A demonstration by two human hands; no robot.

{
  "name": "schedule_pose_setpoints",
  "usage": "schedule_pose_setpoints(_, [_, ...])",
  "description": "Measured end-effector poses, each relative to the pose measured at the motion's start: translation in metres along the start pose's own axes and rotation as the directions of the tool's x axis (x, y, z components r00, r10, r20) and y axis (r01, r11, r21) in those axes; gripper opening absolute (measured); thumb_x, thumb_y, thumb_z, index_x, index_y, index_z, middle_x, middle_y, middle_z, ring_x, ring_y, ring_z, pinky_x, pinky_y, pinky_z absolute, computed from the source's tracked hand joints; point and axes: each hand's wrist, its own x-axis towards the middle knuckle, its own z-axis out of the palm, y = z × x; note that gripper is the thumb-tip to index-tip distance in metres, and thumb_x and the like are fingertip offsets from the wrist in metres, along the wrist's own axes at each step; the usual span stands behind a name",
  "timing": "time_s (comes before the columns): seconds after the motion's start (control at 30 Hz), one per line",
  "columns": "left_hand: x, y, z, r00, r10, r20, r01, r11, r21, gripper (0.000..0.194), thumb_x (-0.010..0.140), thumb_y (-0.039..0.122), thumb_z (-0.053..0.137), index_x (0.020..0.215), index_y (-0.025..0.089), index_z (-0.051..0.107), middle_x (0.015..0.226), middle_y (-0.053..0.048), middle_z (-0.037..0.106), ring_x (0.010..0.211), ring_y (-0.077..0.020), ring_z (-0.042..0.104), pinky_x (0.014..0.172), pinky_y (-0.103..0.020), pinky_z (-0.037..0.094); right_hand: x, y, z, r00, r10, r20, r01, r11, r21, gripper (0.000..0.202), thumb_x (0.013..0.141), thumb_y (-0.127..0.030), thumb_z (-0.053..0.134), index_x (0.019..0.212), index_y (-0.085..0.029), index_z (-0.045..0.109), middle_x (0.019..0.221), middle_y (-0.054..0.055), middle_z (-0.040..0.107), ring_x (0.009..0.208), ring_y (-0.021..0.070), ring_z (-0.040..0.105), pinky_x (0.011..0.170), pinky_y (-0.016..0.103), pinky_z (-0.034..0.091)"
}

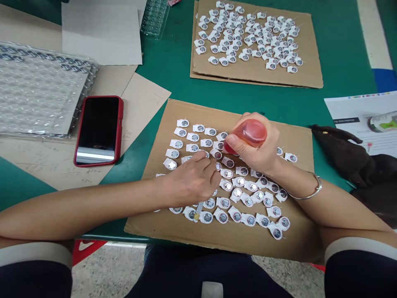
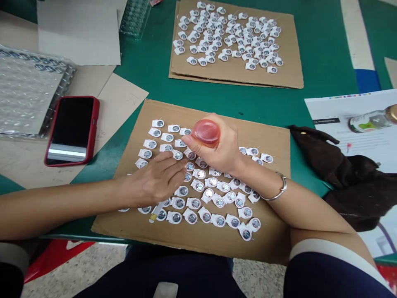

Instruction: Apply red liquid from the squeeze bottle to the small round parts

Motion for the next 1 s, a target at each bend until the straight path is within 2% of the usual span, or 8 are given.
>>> schedule_pose_setpoints(0.27, [-0.001,0.0,0.001,1.0,-0.011,-0.016,0.01,0.999,-0.031,0.021,0.082,0.006,0.042,0.066,0.01,0.054,0.063,-0.01,0.061,0.067,-0.019,0.058,0.063,-0.034,0.047,0.001,-0.001,0.0,0.999,-0.034,0.015,0.034,0.999,0.008,0.025,0.066,-0.04,0.067,0.071,-0.022,0.051,0.066,0.001,0.057,0.058,0.0125,0.051,0.054,0.032,0.044])
schedule_pose_setpoints(0.4, [0.0,0.0,0.001,1.0,-0.016,-0.008,0.015,0.998,-0.054,0.02,0.081,0.005,0.043,0.066,0.01,0.055,0.062,-0.009,0.061,0.066,-0.0188,0.057,0.064,-0.035,0.047,-0.001,0.001,-0.001,0.999,-0.022,0.041,0.022,1.0,0.002,0.029,0.064,-0.045,0.067,0.072,-0.022,0.051,0.067,0.0,0.058,0.059,0.0127,0.051,0.055,0.032,0.045])
schedule_pose_setpoints(0.53, [0.002,-0.006,0.0,0.998,-0.052,0.023,0.055,0.989,-0.135,0.02,0.079,0.003,0.041,0.067,0.01,0.055,0.061,-0.008,0.059,0.061,-0.0169,0.054,0.064,-0.035,0.045,0.0,0.0,-0.002,0.997,-0.033,0.069,0.032,0.999,0.006,0.028,0.064,-0.042,0.068,0.073,-0.022,0.05,0.066,0.0,0.057,0.059,0.012,0.052,0.055,0.031,0.045])
schedule_pose_setpoints(0.63, [0.001,-0.016,-0.001,0.989,-0.116,0.091,0.139,0.941,-0.308,0.017,0.079,0.007,0.044,0.068,0.012,0.055,0.062,-0.005,0.058,0.061,-0.0154,0.053,0.066,-0.033,0.044,0.005,-0.004,-0.004,0.994,-0.014,0.113,0.018,0.999,-0.036,0.027,0.062,-0.039,0.069,0.072,-0.021,0.052,0.067,-0.001,0.058,0.06,0.0118,0.052,0.058,0.031,0.045])
schedule_pose_setpoints(0.77, [0.0,-0.031,0.002,0.974,-0.213,0.077,0.221,0.82,-0.528,0.012,0.079,0.012,0.048,0.071,0.016,0.056,0.065,0.0,0.059,0.062,-0.0115,0.055,0.065,-0.027,0.043,0.005,-0.01,-0.009,0.988,0.047,0.145,-0.035,0.996,-0.086,0.027,0.06,-0.038,0.071,0.073,-0.021,0.054,0.07,-0.001,0.06,0.063,0.0122,0.054,0.061,0.031,0.045])
schedule_pose_setpoints(0.9, [0.001,-0.037,0.003,0.959,-0.271,0.086,0.27,0.773,-0.574,0.01,0.077,0.013,0.051,0.075,0.017,0.06,0.066,0.002,0.061,0.061,-0.0097,0.057,0.06,-0.024,0.042,-0.011,-0.01,-0.013,0.989,0.129,0.069,-0.126,0.991,-0.039,0.036,0.058,-0.036,0.073,0.086,-0.023,0.054,0.078,-0.002,0.062,0.071,0.0133,0.059,0.067,0.032,0.048])
schedule_pose_setpoints(1.0, [0.003,-0.039,0.003,0.949,-0.287,0.131,0.306,0.741,-0.597,0.011,0.075,0.011,0.052,0.072,0.016,0.061,0.064,0.002,0.062,0.058,-0.0088,0.057,0.056,-0.022,0.041,-0.023,-0.007,-0.015,0.977,0.211,-0.017,-0.21,0.977,0.029,0.038,0.058,-0.035,0.073,0.089,-0.023,0.055,0.078,-0.002,0.063,0.07,0.0127,0.06,0.066,0.03,0.05])
